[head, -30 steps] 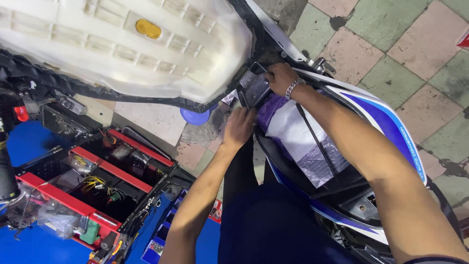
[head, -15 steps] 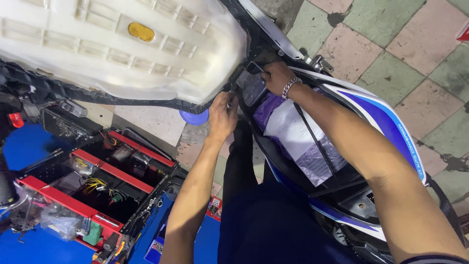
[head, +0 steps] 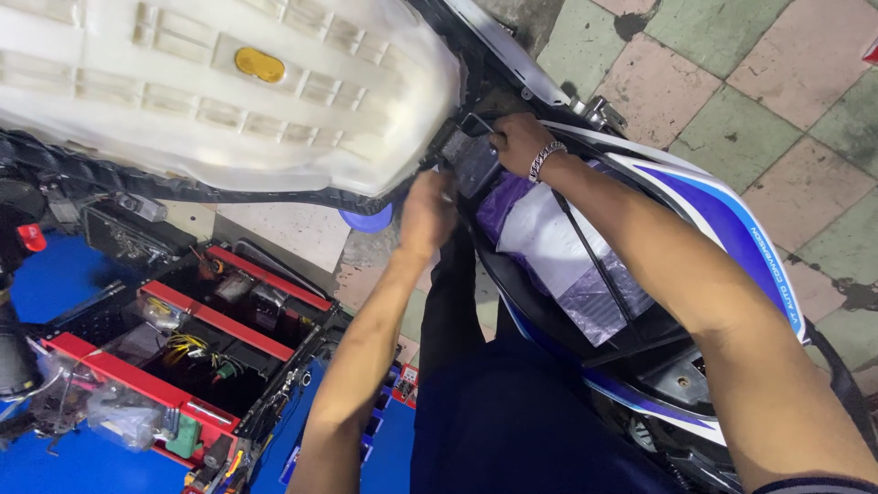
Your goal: The person selects a socket wrench from a tool rack and uses it to tighten a bolt on the underside of a scooter's seat. After securing the bolt, the person places the seat back onto the scooter frame and closes it.
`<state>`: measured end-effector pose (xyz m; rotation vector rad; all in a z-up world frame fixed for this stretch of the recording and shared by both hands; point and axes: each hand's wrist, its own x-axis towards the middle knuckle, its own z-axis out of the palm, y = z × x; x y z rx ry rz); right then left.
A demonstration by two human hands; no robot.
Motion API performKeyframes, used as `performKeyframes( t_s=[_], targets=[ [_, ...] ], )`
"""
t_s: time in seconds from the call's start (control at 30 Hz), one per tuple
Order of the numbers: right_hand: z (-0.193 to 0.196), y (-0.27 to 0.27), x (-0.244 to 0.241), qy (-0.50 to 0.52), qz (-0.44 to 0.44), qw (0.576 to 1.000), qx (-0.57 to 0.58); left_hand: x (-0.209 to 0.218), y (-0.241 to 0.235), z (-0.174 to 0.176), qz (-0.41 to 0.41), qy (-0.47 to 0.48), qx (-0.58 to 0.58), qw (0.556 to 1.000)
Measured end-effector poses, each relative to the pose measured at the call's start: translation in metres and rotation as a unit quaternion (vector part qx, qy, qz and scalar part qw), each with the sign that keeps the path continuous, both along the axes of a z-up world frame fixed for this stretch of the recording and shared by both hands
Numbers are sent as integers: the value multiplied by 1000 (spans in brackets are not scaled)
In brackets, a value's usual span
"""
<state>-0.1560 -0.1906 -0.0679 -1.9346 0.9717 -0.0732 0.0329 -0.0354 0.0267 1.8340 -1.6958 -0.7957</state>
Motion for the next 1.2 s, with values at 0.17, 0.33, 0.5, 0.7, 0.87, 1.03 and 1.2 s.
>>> performKeyframes(
  t_s=[0.17, 0.33, 0.5, 0.7, 0.87, 1.03, 1.2],
  targets=[
    [2, 1, 5, 17, -13, 999, -29, -24, 19, -43, -208, -332, -142, 909],
    [20, 30, 6, 64, -136, 983, -101, -19, 44, 20, -201, -224, -228, 926],
    [0, 67, 18, 75, -267, 944, -179, 19, 80, 122, 25, -22, -147, 989],
    [54, 90, -4, 131, -451, 858, -206, 121, 99, 171, 380, 63, 45, 922],
    [67, 165, -48, 351, -393, 849, -32, 156, -11, 205, 430, 365, -136, 815],
    [47, 215, -73, 459, -330, 825, 9, 183, -20, 204, 292, 347, -150, 878],
    [100, 208, -67, 436, -364, 821, -54, 146, 37, 226, 217, 103, -101, 965]
  ],
)
